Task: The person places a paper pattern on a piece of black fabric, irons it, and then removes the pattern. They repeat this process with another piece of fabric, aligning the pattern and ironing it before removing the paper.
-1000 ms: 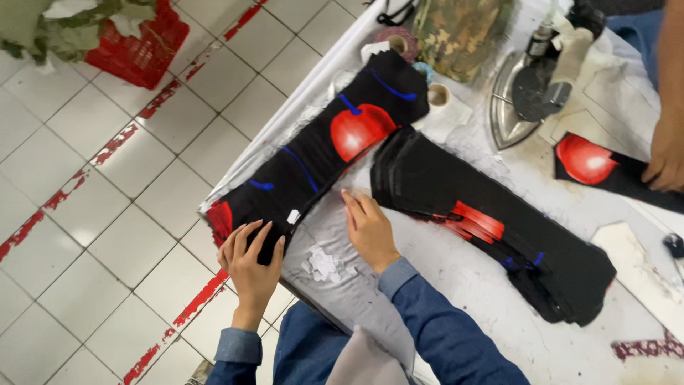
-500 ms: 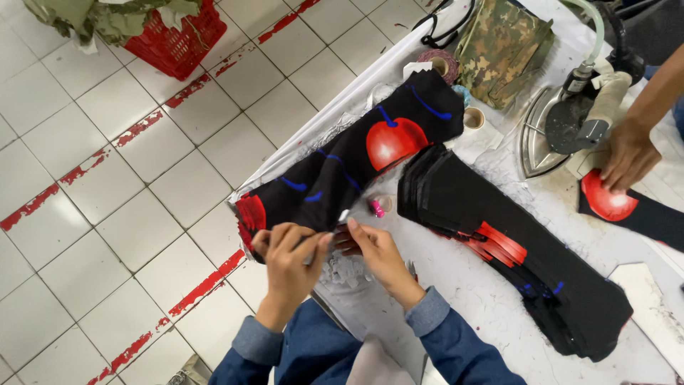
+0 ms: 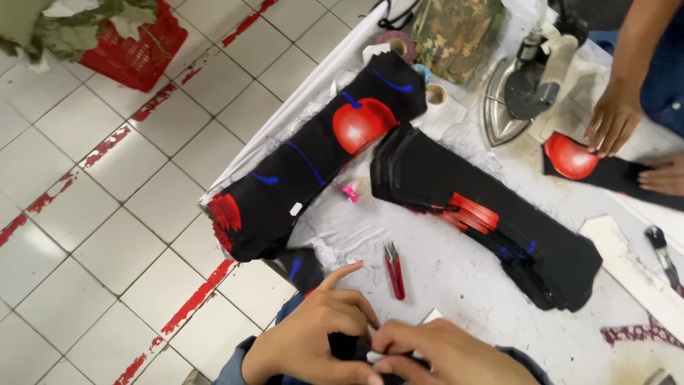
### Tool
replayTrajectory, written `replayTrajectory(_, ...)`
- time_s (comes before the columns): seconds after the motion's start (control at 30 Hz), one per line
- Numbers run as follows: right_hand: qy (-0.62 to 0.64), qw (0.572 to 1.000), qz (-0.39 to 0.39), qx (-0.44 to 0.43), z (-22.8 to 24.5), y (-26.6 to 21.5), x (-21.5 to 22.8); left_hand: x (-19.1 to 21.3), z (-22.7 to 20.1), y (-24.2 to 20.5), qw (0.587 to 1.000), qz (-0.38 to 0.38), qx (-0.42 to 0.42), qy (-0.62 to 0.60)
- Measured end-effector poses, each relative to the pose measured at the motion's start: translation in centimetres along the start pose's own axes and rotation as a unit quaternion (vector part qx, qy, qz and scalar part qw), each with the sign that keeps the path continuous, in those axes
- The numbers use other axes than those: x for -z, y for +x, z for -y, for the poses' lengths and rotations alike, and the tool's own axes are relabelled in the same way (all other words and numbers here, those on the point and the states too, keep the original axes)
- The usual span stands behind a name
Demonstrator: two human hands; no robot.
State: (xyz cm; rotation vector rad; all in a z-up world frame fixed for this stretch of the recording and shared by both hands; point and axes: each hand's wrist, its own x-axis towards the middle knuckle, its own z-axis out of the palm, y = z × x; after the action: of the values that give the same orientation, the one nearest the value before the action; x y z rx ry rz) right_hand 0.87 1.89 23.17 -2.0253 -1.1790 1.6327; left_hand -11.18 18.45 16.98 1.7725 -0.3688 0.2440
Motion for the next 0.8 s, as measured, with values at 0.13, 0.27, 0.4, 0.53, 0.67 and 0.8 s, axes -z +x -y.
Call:
replayTrajectory(0.13,0.182,0.950,-0.248,-0.059,-2.1,-1.7,-1.3,-1.3,-0.9,1.4,0.997,-0.037,0.011,-0.072)
replayTrajectory(0.27,0.129,0.896,-0.413,0.097,-2.8,-2.1,-2.9,-2.9,-0.6,1.8,0.992,-0.033,0.112,-0.053)
replayTrajectory(0.4,-0.175,0.752,-0.603,0.201,-3.3,-1.9,-3.8,-4.8,0.8,1.2,0.990,-0.078,0.114,-0.038)
replayTrajectory(0.53,-0.137,0.789,-0.539,0.261,-4.6,-1.6,-5.2,-5.5,0.6,1.4,0.990,-0.060,0.127,-0.016)
replayTrajectory(0.67,-0.130,0.781,-0.554,0.257,-5.1,-1.3,-5.7,-6.4,0.6,1.4,0.993,-0.071,0.089,0.041)
replayTrajectory(0.8,-0.174,0.784,-0.554,0.218,-5.5,-0.6,-6.8,-7.3,1.3,1.3,0.990,-0.101,0.018,0.095)
